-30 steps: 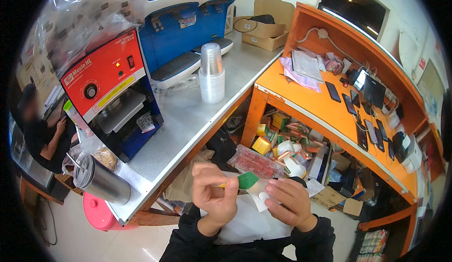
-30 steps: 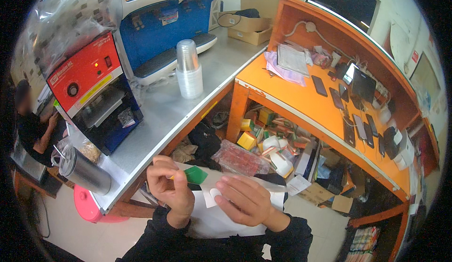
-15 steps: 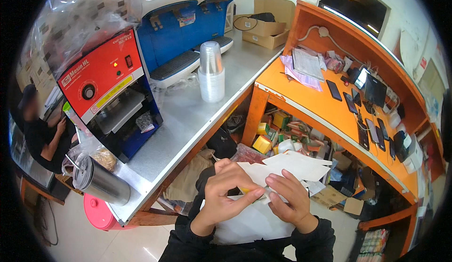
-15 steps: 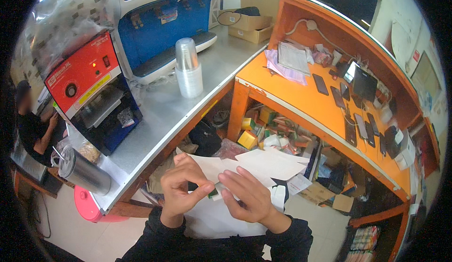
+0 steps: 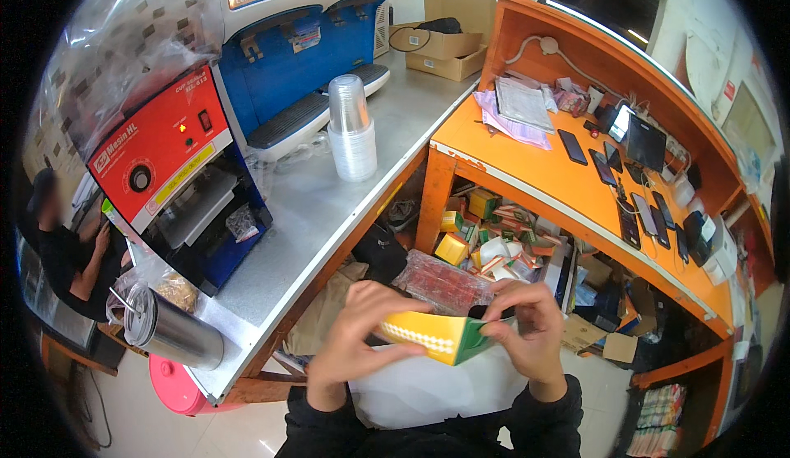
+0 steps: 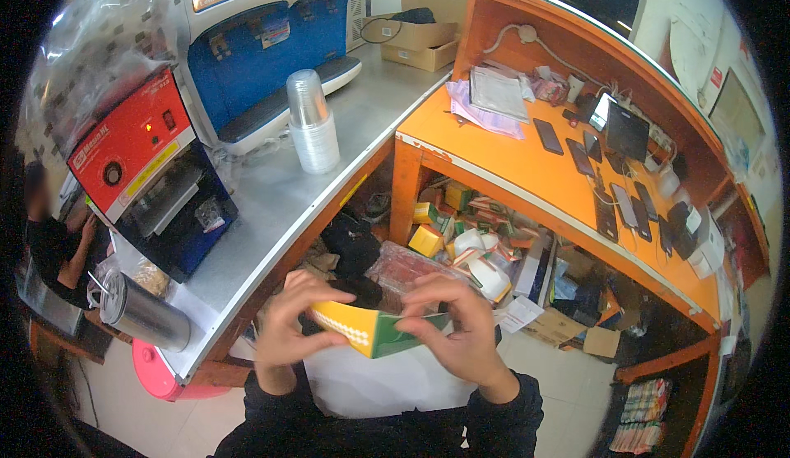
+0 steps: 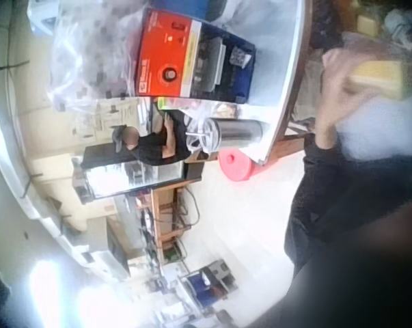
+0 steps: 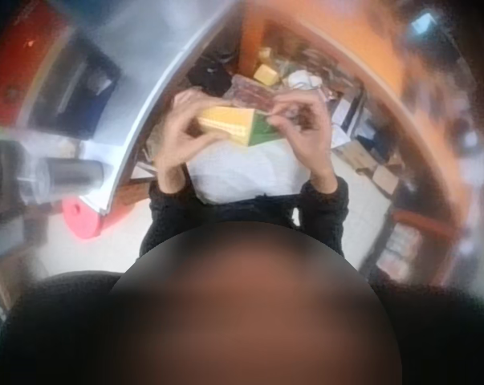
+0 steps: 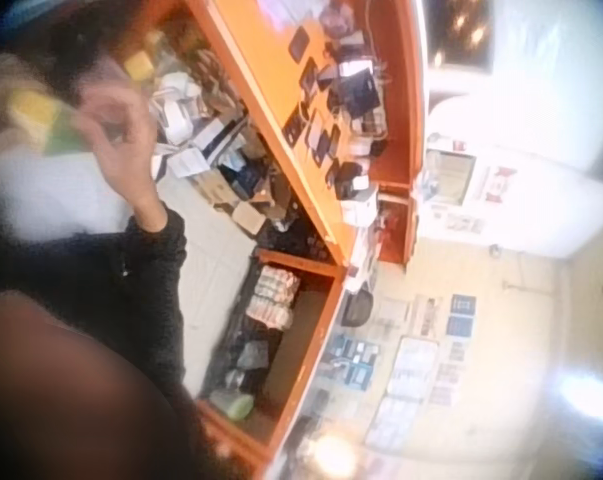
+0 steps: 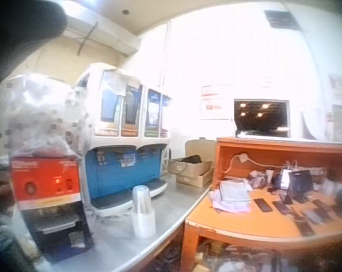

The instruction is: The person assembles small printed cardboard food boxes by folding and interlocking tabs. They handle multiple boxes one at a time, folding flaps and securing edges, then place completed boxes into a pile on the floor.

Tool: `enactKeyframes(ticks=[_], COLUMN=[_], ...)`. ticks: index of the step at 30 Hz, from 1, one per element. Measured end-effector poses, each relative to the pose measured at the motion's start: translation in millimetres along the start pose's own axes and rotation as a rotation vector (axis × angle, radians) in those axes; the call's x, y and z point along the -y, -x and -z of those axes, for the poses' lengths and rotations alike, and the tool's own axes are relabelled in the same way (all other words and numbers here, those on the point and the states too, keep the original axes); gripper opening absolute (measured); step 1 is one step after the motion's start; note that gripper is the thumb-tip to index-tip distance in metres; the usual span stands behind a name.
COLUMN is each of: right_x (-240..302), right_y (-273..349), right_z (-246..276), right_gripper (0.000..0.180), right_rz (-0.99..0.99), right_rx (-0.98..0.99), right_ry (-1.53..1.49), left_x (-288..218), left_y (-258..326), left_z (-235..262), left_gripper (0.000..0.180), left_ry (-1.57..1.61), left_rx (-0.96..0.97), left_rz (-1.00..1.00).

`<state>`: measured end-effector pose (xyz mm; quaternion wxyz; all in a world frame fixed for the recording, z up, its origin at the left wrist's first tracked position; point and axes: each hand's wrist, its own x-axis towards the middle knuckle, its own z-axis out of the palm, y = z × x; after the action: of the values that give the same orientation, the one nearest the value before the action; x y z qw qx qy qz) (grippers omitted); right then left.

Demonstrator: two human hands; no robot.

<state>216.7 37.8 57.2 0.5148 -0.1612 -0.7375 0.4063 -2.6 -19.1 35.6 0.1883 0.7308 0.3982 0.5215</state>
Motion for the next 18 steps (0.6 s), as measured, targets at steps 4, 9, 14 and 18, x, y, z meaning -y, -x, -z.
enactKeyframes(ticks=[4, 9, 14, 18], right_x=[2, -3, -21, -27], right_y=[-4, 7, 16, 15], right_z=[13, -23, -59, -38], right_gripper=[0.034, 0.043, 0.050, 0.024], right_rz=[0.151, 0.406, 0.148, 0.286], right_rx=[-0.102, -0.202, -0.163, -0.136], right_ry=[0.593, 0.915, 0.551, 0.554], left_x=[16, 24, 13, 6], left_y=[12, 7, -3, -1], left_z=[15, -23, -43, -44], left_gripper=[0.022, 0.022, 0.025, 0.018], left_ry=[0.442, 0.741, 0.843, 0.605], left_rx=[0.027, -0.512, -0.556, -0.592], left_rz=[0.200, 0.248, 0.243, 0.117])
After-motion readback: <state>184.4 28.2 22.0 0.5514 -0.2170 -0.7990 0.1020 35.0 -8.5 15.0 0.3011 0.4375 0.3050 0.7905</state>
